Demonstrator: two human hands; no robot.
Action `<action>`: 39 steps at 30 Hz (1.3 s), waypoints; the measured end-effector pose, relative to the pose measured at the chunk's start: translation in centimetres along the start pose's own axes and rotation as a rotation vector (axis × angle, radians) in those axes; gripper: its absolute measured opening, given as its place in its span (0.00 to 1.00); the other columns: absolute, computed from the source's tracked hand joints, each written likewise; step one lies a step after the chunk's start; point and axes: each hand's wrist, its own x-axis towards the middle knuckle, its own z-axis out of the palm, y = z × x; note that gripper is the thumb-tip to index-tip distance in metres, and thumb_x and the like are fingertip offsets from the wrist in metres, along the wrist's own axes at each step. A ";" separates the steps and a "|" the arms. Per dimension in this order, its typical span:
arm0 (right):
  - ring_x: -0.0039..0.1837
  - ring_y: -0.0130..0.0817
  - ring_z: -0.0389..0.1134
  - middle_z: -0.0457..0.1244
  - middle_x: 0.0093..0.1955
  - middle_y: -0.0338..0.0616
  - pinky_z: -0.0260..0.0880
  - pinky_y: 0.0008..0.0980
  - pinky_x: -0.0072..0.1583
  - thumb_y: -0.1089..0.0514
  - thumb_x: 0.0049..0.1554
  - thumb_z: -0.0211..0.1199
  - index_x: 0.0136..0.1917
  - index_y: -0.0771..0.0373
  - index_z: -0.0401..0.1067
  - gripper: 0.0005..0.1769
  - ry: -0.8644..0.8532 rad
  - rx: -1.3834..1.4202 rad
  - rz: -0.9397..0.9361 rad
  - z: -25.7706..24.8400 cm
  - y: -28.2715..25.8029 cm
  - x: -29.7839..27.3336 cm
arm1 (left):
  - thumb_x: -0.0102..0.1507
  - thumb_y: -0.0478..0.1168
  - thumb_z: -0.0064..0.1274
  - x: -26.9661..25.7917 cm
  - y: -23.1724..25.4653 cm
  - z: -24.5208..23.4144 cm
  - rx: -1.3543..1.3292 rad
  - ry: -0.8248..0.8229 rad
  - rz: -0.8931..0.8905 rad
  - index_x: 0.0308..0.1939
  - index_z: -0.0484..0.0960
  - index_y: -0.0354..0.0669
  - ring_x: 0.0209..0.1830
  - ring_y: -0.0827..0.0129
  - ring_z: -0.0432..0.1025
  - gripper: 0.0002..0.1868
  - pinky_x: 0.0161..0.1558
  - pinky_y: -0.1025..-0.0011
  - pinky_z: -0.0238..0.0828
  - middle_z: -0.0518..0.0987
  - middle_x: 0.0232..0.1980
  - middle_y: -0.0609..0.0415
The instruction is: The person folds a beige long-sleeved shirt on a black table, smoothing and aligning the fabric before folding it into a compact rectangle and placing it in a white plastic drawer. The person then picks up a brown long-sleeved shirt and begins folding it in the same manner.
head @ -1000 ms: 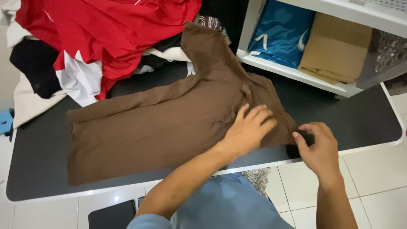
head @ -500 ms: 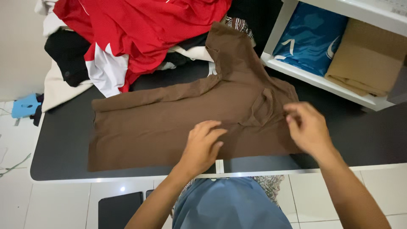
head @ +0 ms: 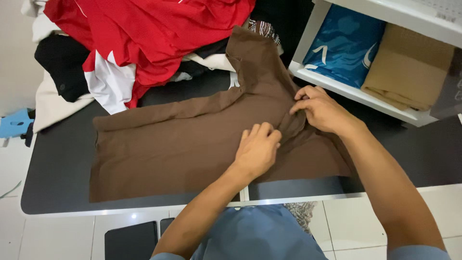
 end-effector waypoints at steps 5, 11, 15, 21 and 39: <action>0.65 0.47 0.63 0.66 0.58 0.43 0.62 0.40 0.66 0.65 0.49 0.65 0.48 0.57 0.79 0.13 -0.018 -0.088 0.011 -1.5 -0.2 0.2 | 0.67 0.38 0.50 0.2 -2.3 -0.8 -0.034 0.061 -0.071 0.45 0.75 0.45 0.50 0.52 0.71 0.04 0.53 0.52 0.62 0.78 0.46 0.48; 0.51 0.42 0.73 0.71 0.48 0.46 0.72 0.41 0.54 0.57 0.53 0.67 0.53 0.57 0.78 0.14 -0.142 0.029 0.378 -2.9 -1.1 1.5 | 0.69 0.38 0.45 0.8 -3.1 -0.7 -0.185 0.083 -0.163 0.45 0.71 0.43 0.41 0.48 0.73 0.03 0.51 0.52 0.65 0.81 0.36 0.44; 0.46 0.34 0.72 0.72 0.44 0.44 0.71 0.37 0.51 0.53 0.53 0.69 0.50 0.60 0.78 0.13 -0.125 0.210 0.385 -2.8 -0.3 1.7 | 0.69 0.35 0.44 1.3 -3.8 -0.2 -0.268 0.152 -0.225 0.50 0.70 0.41 0.40 0.42 0.75 0.07 0.46 0.49 0.67 0.81 0.39 0.39; 0.44 0.29 0.68 0.71 0.42 0.42 0.66 0.32 0.49 0.57 0.56 0.69 0.55 0.61 0.71 0.16 0.040 0.375 0.471 -0.7 1.5 1.9 | 0.69 0.34 0.43 1.5 -4.3 -0.4 -0.332 0.150 -0.259 0.54 0.65 0.40 0.44 0.38 0.76 0.11 0.45 0.48 0.70 0.81 0.44 0.34; 0.49 0.33 0.73 0.73 0.46 0.45 0.70 0.35 0.52 0.56 0.59 0.65 0.54 0.57 0.75 0.10 -0.005 0.240 0.295 -2.5 -0.5 1.3 | 0.69 0.33 0.44 1.0 -4.0 -0.7 -0.336 0.160 -0.302 0.54 0.65 0.42 0.47 0.35 0.75 0.10 0.47 0.47 0.69 0.81 0.47 0.35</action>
